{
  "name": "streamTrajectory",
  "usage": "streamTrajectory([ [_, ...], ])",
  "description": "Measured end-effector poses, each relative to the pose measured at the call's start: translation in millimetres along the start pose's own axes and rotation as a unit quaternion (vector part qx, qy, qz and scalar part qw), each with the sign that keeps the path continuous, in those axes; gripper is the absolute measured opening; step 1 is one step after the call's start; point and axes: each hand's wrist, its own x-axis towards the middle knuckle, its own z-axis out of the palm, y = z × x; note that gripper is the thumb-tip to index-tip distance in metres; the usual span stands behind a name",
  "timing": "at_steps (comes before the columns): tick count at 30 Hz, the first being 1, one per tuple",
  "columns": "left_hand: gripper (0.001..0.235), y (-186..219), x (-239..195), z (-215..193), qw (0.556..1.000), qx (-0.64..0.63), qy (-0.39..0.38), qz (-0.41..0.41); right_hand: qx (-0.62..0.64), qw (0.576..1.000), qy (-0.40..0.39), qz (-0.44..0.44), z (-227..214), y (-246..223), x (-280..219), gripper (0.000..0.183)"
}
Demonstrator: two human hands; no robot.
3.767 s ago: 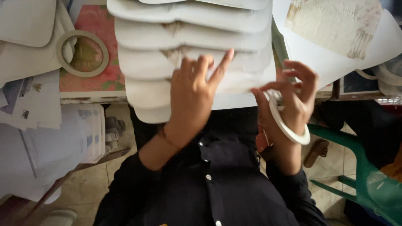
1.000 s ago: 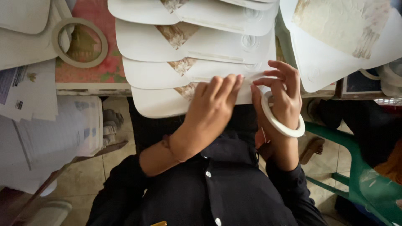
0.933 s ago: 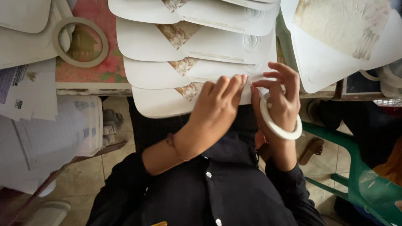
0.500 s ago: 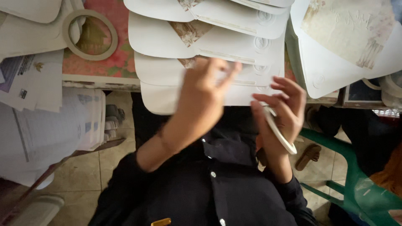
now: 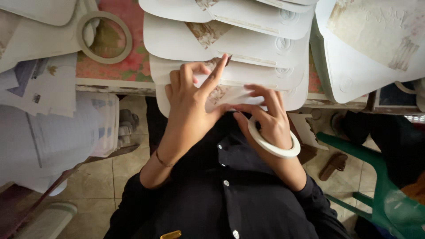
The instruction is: The person applies strips of clear adhesive tape to the edges of white paper sheets. They smooth the tape down with their fingers and then stack the finished sheets on the table.
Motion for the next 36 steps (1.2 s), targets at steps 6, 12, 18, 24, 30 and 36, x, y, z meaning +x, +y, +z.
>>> streamTrajectory([
  [6, 0.104, -2, 1, -1, 1.0, -0.006, -0.007, 0.009, 0.027, 0.997, 0.056, 0.04, -31, 25, -20, 0.041],
  [12, 0.099, -1, 6, 8, 1.0, 0.008, -0.011, 0.011, -0.007, 0.986, 0.077, 0.148, -53, 26, -25, 0.018],
  [18, 0.106, 29, 18, 50, 0.999, 0.002, 0.029, 0.041, -0.074, 0.982, 0.094, 0.144, -43, 31, -26, 0.015],
  [24, 0.067, 55, 17, 38, 0.988, -0.017, 0.011, 0.152, -0.058, 0.988, 0.118, 0.083, -69, 3, -9, 0.013],
  [30, 0.094, 15, 60, 48, 0.985, 0.083, 0.117, 0.098, -0.044, 0.994, 0.076, 0.062, -61, 24, 4, 0.023],
  [36, 0.107, 16, 47, 62, 0.968, 0.132, 0.155, 0.145, -0.081, 0.991, 0.097, 0.054, -44, 41, 3, 0.01],
])
